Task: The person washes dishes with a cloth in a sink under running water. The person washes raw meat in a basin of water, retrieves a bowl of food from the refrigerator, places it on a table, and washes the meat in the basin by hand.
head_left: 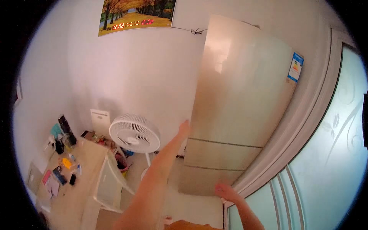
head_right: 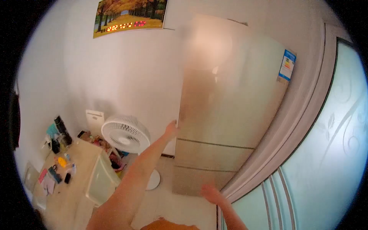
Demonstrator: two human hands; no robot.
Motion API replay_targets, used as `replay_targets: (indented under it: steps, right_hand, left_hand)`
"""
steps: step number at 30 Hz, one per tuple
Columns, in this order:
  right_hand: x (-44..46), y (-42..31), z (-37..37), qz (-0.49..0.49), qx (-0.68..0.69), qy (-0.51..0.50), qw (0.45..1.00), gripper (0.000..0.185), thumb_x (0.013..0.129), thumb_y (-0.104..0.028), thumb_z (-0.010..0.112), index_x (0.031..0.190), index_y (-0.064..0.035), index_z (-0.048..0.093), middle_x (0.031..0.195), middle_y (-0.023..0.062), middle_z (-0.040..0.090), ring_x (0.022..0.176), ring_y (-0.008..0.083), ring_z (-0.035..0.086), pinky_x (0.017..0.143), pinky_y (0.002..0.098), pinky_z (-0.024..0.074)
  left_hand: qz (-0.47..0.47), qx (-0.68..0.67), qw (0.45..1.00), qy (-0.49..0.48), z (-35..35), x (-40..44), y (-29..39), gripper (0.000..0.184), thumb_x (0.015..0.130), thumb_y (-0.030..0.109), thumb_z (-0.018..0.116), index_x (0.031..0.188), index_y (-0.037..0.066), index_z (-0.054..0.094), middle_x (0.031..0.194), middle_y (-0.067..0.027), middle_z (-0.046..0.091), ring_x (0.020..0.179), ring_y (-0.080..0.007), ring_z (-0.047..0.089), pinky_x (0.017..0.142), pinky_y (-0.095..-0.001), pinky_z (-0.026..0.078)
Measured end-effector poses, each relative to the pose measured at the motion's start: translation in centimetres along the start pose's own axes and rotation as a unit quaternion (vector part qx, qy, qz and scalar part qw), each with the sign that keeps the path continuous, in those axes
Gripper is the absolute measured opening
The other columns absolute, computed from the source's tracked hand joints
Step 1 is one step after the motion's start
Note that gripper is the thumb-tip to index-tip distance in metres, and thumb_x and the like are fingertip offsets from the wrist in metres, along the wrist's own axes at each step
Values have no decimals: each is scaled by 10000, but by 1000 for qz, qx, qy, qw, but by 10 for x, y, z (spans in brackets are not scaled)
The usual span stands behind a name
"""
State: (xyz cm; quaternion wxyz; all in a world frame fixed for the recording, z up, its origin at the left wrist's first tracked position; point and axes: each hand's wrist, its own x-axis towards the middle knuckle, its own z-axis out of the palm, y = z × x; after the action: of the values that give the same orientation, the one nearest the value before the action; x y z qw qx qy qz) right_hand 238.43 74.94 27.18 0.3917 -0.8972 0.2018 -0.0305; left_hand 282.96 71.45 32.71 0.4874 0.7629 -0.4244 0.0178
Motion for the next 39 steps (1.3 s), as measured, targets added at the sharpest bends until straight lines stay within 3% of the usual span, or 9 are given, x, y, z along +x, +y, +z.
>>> replay_targets:
  steps: [5,9,14,17,23,26,30,35,39]
  right_hand:
    - [69,-31,22,54,14,16,998,422,895,-202,619,1278,-63,509,1153,57,604,1049,142,563,873,306,466]
    - [102,-44,42,-89,47,67,993,421,893,-195,619,1284,-83,511,1100,67,630,981,152,594,822,311,486]
    - [94,-169,-5,117,68,31,990,502,889,-261,613,1322,-56,466,1100,110,630,995,211,607,810,335,495]
    - [73,-143,8,61,80,171,980,483,859,-223,651,1284,-54,494,1033,111,634,879,220,616,720,339,506]
    - [-34,-140,13,46,-69,442,893,508,743,-79,674,1218,-26,503,1154,171,530,802,237,589,681,346,481]
    - [-97,-97,28,77,-73,499,860,555,681,-84,583,1226,-13,509,1174,200,510,928,303,562,714,379,471]
    - [-138,-50,38,104,-172,619,760,561,924,-272,514,1362,37,348,1270,220,450,1125,324,457,947,386,368]
    - [-179,-7,-3,139,-97,764,622,467,988,-253,390,1337,58,397,1262,205,487,1139,291,479,1000,371,349]
    - [-216,44,-33,171,-44,794,581,527,1001,-315,396,1361,68,365,1322,211,460,1196,294,462,1006,371,356]
  left_hand:
    - [-9,-40,997,-71,-28,11,6,356,820,239,620,1085,3,592,1021,-183,635,949,-353,604,819,-423,481]
    - [4,-80,988,-133,-44,15,10,308,818,245,636,990,-9,612,935,-185,651,881,-335,628,764,-406,496]
    - [84,-44,978,-188,-75,-37,27,308,836,270,653,958,-13,630,901,-166,658,811,-302,633,728,-378,504]
    - [243,-148,927,-244,-93,-89,33,298,851,283,658,958,5,648,856,-145,661,727,-277,631,671,-351,509]
    - [44,-41,936,-347,-100,-106,34,262,855,275,661,828,15,635,779,-132,638,690,-231,625,607,-339,487]
    - [108,-25,925,-362,-64,-111,7,228,856,218,664,786,7,618,812,-129,631,693,-204,622,609,-339,477]
    - [132,-141,912,-363,-16,-95,23,159,845,139,667,925,13,610,940,-109,643,756,-191,628,668,-321,491]
    - [233,-188,913,-277,54,-29,106,386,871,124,637,1224,22,519,1014,-78,645,850,-164,622,727,-299,506]
    - [53,-378,864,-329,128,68,186,443,875,191,621,1269,27,503,1029,-107,643,810,-152,621,693,-296,515]
